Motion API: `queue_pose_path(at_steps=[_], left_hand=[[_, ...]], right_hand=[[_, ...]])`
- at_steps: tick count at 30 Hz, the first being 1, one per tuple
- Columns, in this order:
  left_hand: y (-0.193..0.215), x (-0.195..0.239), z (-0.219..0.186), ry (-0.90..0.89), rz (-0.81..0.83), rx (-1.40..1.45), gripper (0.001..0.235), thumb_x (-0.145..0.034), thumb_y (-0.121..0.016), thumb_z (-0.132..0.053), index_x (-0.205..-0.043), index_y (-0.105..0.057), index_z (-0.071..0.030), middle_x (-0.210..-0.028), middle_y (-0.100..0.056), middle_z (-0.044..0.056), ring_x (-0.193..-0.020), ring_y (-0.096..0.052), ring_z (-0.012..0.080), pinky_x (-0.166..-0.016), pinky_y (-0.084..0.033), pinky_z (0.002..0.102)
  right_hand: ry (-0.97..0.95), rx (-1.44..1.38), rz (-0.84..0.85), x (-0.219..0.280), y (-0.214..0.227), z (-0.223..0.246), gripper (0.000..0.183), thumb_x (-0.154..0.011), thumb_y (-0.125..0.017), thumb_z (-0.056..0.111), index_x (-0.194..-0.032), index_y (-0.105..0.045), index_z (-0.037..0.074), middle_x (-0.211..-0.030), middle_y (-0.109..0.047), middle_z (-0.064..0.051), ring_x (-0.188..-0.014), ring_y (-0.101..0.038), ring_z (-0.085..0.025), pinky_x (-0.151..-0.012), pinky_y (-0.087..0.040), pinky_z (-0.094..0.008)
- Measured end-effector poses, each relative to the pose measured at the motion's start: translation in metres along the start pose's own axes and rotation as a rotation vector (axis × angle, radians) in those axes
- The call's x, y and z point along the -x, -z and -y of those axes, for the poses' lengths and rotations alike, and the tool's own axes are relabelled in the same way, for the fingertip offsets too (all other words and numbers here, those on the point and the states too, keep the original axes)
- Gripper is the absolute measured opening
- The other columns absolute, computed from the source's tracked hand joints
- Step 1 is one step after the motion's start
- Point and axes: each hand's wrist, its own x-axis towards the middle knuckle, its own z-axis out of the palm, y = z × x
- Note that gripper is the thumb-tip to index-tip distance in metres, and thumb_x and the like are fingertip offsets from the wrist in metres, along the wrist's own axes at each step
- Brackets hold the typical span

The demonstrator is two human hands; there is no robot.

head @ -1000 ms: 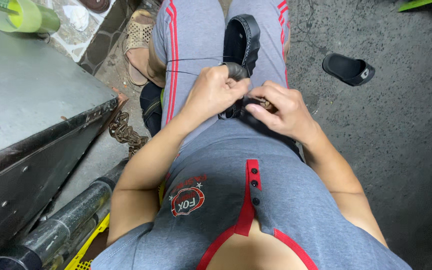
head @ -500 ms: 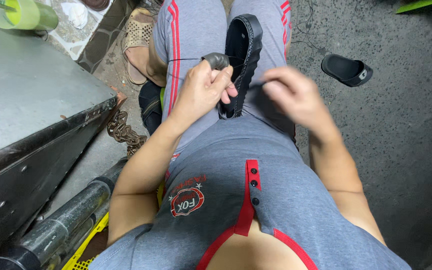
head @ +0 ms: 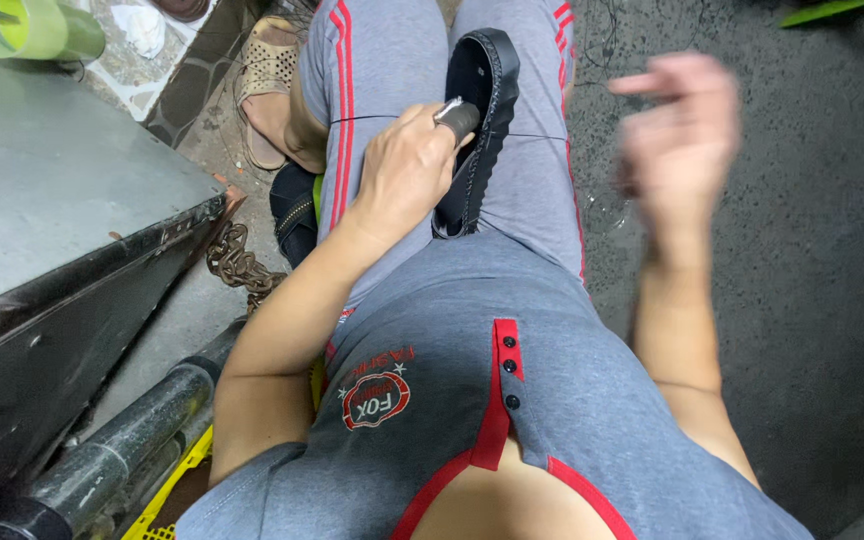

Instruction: The person sits on the floor and sews a black shoe resting on their lap using a needle and thread. They repeatedly push the needle through the shoe's sole and pull the thread to secure the stitching.

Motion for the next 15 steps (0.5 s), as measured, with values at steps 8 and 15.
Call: queue_pose_path(at_steps=[8, 15], left_hand=[[0.033, -0.019, 0.009, 0.175, 0.219, 0.937, 0.012, -0.094, -0.064, -0.019, -0.096, -0.068, -0.008, -0.079, -0.066, 0.0, -0.075, -0.061, 0.0067, -0.072, -0.046, 0.021], [0.047, -0.063, 0.008, 0.145, -0.143, 1.83, 0.023, -0.092, -0.06, -0.024, -0.084, -0.053, -0.003, -0.093, -0.055, 0.011, -0.089, -0.049, 0.0237, -0.086, -0.044, 0.041]], right_hand=[[0.467, 0.37, 0.437, 0.02, -0.056, -0.019, 0.011, -0.097, -0.067, 0.007, -0.094, -0.058, 0.003, -0.078, -0.06, -0.008, -0.058, -0.052, -0.02, -0.057, -0.043, -0.033], [0.12, 0.248, 0.471, 0.02, -0.056, -0.014, 0.015, -0.094, -0.071, 0.007, -0.083, -0.061, 0.009, -0.059, -0.043, 0.005, -0.053, -0.031, -0.006, -0.052, -0.029, -0.024]])
